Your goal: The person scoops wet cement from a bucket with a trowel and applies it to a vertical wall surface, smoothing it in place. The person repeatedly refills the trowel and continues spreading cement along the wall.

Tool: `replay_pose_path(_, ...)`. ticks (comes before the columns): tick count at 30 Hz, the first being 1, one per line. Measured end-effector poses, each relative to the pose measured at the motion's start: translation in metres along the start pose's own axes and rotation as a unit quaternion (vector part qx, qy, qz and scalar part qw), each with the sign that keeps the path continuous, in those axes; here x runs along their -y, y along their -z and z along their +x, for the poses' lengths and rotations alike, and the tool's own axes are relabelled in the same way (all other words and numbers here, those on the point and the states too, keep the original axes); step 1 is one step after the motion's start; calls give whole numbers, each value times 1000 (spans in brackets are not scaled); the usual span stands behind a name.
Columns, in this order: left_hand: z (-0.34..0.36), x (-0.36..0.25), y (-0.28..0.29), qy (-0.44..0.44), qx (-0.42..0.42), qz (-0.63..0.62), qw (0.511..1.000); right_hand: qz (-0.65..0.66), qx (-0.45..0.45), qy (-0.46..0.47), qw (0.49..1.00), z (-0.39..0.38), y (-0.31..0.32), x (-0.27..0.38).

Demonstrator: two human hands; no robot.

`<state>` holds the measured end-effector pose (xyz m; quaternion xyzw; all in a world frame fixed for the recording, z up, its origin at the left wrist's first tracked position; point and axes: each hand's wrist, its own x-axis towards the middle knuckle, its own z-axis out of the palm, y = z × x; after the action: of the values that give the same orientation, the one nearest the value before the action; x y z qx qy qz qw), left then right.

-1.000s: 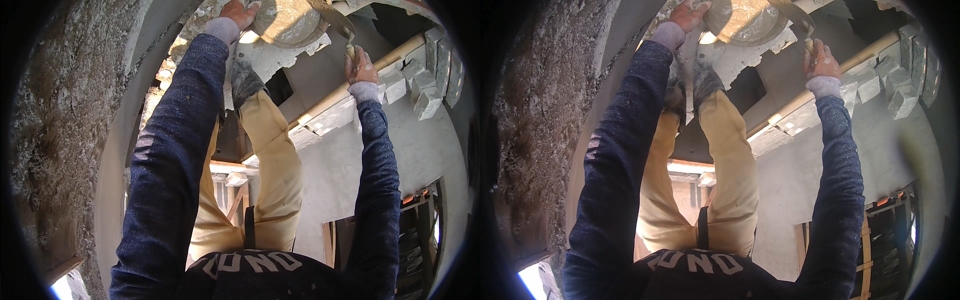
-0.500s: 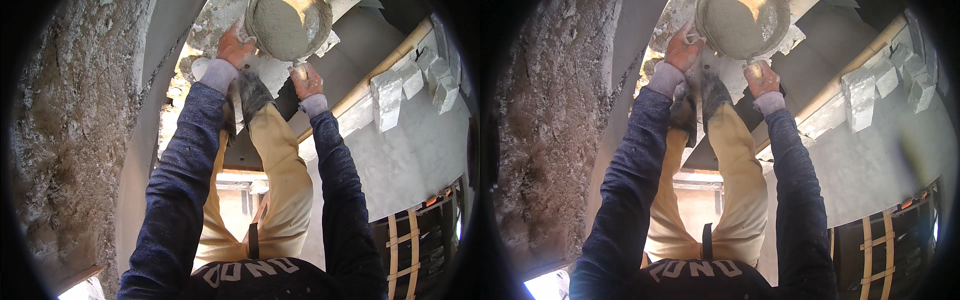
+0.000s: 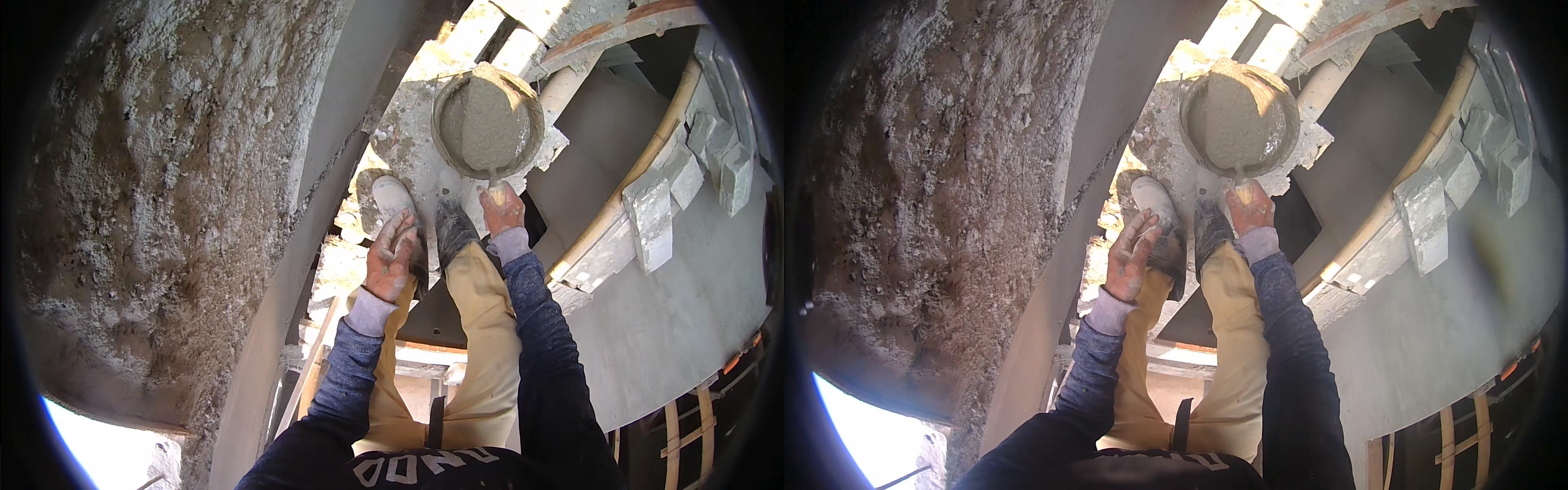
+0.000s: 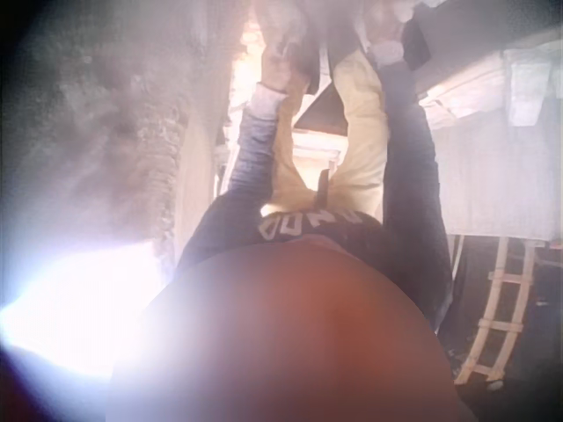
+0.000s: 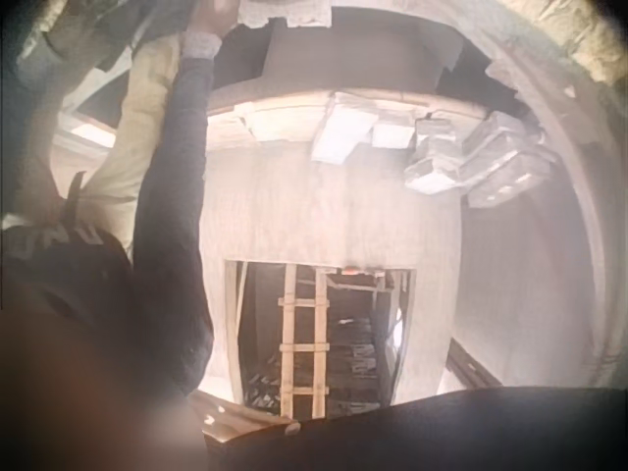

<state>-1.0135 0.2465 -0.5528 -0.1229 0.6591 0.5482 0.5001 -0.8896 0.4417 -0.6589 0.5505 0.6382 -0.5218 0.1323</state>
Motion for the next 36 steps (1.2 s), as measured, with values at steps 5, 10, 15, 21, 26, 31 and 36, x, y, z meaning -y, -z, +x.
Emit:
replay_pose_path(5, 16, 11, -4, 50, -86, -54, 994, 243, 89, -3, 966, 1, -35, 75)
replay_pose_path(10, 46, 32, 11, 5, -100, 33, 994, 403, 112, -17, 908, 35, -83, 151)
replay_pose_path(15, 61, 6, 19, -53, -93, 68, 992, 500, 29, 17, 865, 79, -103, 201)
replay_pose_path(21, 67, -45, 33, -76, -111, 39, 990, 483, -112, -56, 867, 162, -135, 206)
replay_pose_path(26, 77, -79, 41, -139, -106, 91, 980, 216, -382, 25, 898, 292, -199, 217)
replay_pose_path(31, 86, -78, 54, -190, -149, 142, 960, 177, -164, 118, 963, 221, -199, 349)
replay_pose_path(36, 91, -78, 52, -183, -109, 144, 966, 194, -188, 329, 905, 161, -114, 319)
